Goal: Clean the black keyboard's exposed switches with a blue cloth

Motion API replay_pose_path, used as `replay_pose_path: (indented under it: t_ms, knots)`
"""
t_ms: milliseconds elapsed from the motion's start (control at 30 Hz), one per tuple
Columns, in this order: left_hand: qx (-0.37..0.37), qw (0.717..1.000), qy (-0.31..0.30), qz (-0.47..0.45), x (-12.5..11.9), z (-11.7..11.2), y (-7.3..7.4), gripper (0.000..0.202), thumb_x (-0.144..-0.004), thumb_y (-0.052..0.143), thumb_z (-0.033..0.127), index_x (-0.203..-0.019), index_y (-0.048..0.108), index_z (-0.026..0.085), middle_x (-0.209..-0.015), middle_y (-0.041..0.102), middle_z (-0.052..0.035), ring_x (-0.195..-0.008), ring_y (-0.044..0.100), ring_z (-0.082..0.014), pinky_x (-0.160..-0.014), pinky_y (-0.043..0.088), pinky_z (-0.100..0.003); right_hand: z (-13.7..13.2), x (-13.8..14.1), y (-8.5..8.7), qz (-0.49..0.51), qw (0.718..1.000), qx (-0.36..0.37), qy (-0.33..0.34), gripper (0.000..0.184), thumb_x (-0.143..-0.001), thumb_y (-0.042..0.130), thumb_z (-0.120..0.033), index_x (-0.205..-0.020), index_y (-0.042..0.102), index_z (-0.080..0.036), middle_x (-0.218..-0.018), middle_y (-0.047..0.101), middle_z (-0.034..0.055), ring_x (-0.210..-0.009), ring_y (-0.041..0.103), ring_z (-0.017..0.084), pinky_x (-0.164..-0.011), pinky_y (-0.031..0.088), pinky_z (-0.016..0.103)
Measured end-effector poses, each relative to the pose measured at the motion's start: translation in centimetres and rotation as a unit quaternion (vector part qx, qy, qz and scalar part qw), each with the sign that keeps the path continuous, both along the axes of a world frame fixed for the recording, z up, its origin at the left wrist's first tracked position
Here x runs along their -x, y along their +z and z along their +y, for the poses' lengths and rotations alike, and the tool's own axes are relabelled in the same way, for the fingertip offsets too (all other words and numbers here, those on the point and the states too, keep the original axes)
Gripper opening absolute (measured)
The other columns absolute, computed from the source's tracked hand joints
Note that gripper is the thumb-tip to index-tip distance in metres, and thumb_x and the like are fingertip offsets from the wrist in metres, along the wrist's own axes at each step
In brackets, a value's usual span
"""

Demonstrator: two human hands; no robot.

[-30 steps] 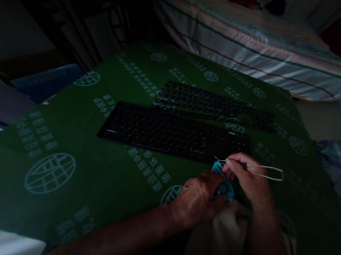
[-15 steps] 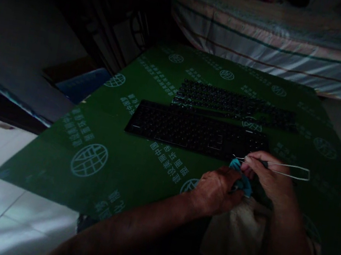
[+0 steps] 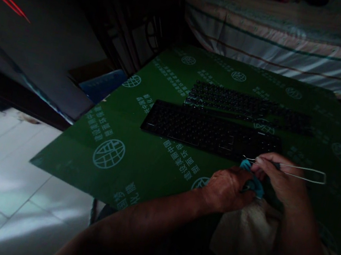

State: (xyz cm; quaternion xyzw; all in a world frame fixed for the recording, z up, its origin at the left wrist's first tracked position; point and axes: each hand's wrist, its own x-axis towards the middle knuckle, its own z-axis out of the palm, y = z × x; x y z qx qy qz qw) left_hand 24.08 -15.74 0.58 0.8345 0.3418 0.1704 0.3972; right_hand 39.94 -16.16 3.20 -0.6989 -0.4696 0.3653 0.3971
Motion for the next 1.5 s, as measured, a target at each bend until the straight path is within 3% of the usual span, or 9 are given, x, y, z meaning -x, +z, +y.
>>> replay_pose_path:
  t_ms: [733, 1100, 1500]
  knots:
    - [0.008, 1.0, -0.011, 0.0, 0.15, 0.06, 0.76, 0.021, -0.085, 0.057, 0.031, -0.101, 0.059, 0.016, -0.1, 0.065, -0.0056, -0.092, 0.061, -0.0202, -0.081, 0.051, -0.032, -0.15, -0.14, -0.22, -0.014, 1.0, -0.006, -0.014, 0.018, -0.074, 0.065, -0.037, -0.071, 0.064, -0.019, -0.063, 0.065, 0.005, -0.053, 0.056, 0.014, -0.051, 0.044, 0.027]
    - [0.022, 1.0, -0.02, -0.006, 0.06, 0.18, 0.15, 0.024, -0.087, 0.052, 0.033, -0.105, 0.06, 0.019, -0.104, 0.064, -0.0055, -0.094, 0.061, -0.0202, -0.081, 0.051, -0.032, -0.34, -0.65, -0.64, -0.025, 0.999, 0.0, -0.042, 0.014, -0.074, 0.066, -0.034, -0.071, 0.065, -0.02, -0.065, 0.065, 0.007, -0.057, 0.059, 0.016, -0.053, 0.045, 0.029]
    - [0.067, 0.997, -0.022, -0.013, 0.06, 0.48, 0.0, 0.025, -0.088, 0.049, 0.038, -0.103, 0.06, 0.021, -0.099, 0.066, -0.0013, -0.09, 0.062, -0.0165, -0.08, 0.05, -0.027, -0.44, -0.03, -0.26, -0.025, 0.998, -0.001, -0.049, 0.024, -0.063, 0.068, -0.043, -0.068, 0.065, -0.019, -0.06, 0.064, 0.0006, -0.051, 0.056, 0.014, -0.049, 0.046, 0.025]
